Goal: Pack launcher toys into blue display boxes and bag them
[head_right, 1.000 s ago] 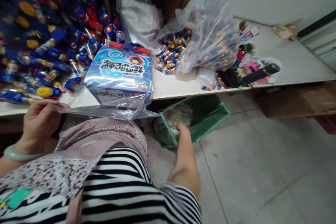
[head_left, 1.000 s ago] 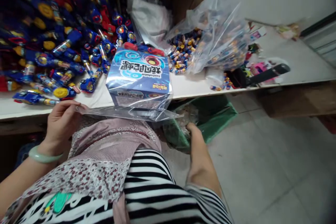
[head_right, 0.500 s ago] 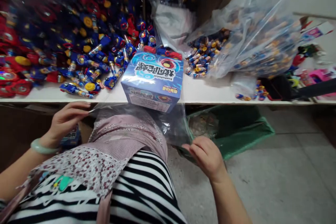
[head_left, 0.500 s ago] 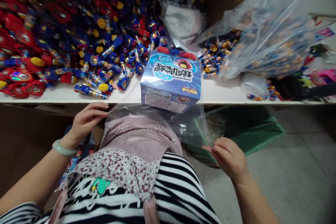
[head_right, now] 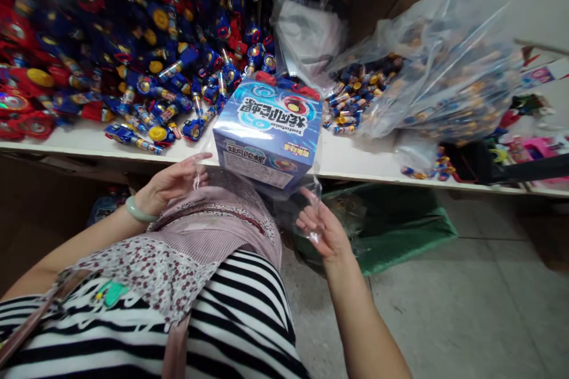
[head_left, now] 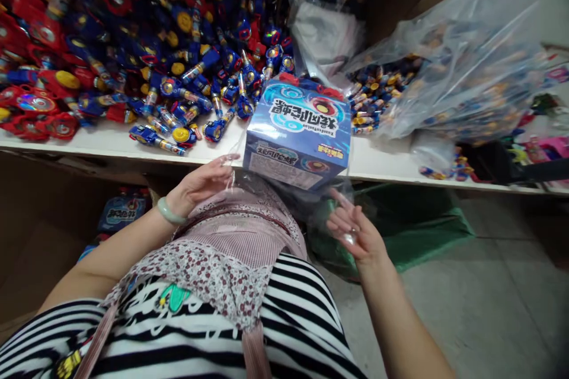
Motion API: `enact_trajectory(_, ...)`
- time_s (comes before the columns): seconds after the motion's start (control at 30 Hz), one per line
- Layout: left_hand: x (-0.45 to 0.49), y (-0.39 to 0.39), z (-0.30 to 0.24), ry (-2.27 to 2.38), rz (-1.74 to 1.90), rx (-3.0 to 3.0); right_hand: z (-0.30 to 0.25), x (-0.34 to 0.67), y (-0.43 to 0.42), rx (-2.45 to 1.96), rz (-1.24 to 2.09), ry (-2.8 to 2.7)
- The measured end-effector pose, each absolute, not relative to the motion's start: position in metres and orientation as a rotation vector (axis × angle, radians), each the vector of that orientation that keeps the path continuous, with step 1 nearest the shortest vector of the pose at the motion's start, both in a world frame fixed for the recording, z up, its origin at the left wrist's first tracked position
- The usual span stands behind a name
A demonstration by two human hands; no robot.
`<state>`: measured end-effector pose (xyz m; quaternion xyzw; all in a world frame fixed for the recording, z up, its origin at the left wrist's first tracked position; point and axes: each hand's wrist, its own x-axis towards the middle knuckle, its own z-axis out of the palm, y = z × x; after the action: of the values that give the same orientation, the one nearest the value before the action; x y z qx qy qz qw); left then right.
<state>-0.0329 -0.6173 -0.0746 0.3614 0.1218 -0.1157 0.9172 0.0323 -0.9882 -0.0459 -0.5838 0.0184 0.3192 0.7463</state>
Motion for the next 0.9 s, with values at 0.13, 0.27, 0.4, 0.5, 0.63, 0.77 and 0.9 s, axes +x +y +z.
enact_trajectory(0.13,-0.027,-0.615,-0.089,0.177,-0.112,0.776,-0.070,0.037,-0.994,-1.262,0.586,-0.084)
enact_trajectory(0.27,-0.017,-0.602,-0.105,0.134,-0.105,0.884,-0.097,0.051,-0.997,-1.304,0.630,-0.170)
enact_trajectory(0.4,-0.004,-0.576,-0.105,0.163,-0.098,1.113,-0.109,0.070,-0.998,-1.446,0.575,-0.184)
enact_trajectory(0.5,0.016,-0.557,-0.100,0.222,-0.126,1.458,-0.112,0.086,-0.996,-1.551,0.489,-0.191)
enact_trajectory(0.63,0.047,-0.555,-0.091,0.278,-0.176,1.686,-0.114,0.115,-0.994,-1.776,0.310,-0.163)
enact_trajectory(0.77,0.073,-0.574,-0.091,0.261,-0.155,1.618,-0.119,0.156,-0.990,-2.024,0.159,-0.324)
enact_trajectory(0.9,0.095,-0.598,-0.102,0.248,-0.110,1.397,-0.122,0.194,-0.986,-2.091,0.160,-0.402)
